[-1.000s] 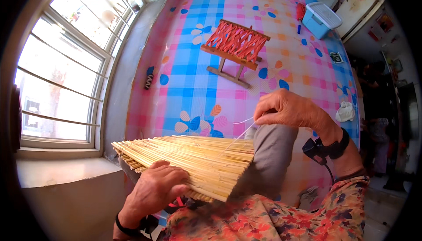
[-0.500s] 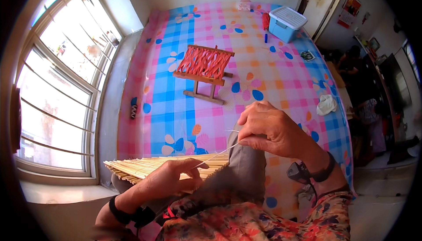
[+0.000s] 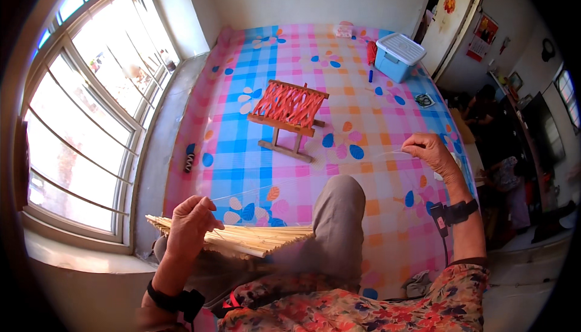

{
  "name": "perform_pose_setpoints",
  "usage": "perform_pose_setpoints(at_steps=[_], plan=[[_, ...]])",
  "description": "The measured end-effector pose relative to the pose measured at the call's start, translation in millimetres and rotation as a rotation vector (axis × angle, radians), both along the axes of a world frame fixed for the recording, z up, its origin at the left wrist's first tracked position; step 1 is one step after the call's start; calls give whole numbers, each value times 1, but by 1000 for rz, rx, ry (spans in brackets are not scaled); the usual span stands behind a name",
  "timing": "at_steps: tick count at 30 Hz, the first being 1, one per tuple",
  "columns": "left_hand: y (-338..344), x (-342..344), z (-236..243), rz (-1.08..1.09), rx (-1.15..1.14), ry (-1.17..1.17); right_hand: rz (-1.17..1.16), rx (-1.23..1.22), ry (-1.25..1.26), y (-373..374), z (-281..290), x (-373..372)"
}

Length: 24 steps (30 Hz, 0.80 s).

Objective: The person sits on a colorful mat and weaves a bundle of bamboo sticks using white thread. They repeatedly wrap the thread around the sticks, pull it tight, and adjust the bundle to maintain alignment.

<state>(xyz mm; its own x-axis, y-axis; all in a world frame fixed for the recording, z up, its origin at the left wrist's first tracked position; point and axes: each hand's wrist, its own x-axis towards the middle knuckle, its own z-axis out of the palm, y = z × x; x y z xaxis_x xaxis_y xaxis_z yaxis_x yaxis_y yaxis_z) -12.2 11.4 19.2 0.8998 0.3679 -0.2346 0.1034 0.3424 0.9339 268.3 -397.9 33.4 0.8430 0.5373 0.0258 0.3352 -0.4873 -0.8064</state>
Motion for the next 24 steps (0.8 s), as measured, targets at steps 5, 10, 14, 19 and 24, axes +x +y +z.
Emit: perform_pose_setpoints(at_steps=[5, 10, 14, 19, 24], plan=[[5, -1, -7, 6, 37, 92, -111, -82, -159, -44, -32, 22], [1, -5, -5, -55, 85, 97, -293, -109, -13, -98, -68, 40], [5, -6, -2, -153, 91, 164, -309, -107, -68, -97, -75, 45], [-2, 5, 11, -121, 728, 145, -133, -60, -360, 11, -21, 9], [-12, 16, 37, -215, 641, 30, 529, -100, -786, 137, 15, -75]])
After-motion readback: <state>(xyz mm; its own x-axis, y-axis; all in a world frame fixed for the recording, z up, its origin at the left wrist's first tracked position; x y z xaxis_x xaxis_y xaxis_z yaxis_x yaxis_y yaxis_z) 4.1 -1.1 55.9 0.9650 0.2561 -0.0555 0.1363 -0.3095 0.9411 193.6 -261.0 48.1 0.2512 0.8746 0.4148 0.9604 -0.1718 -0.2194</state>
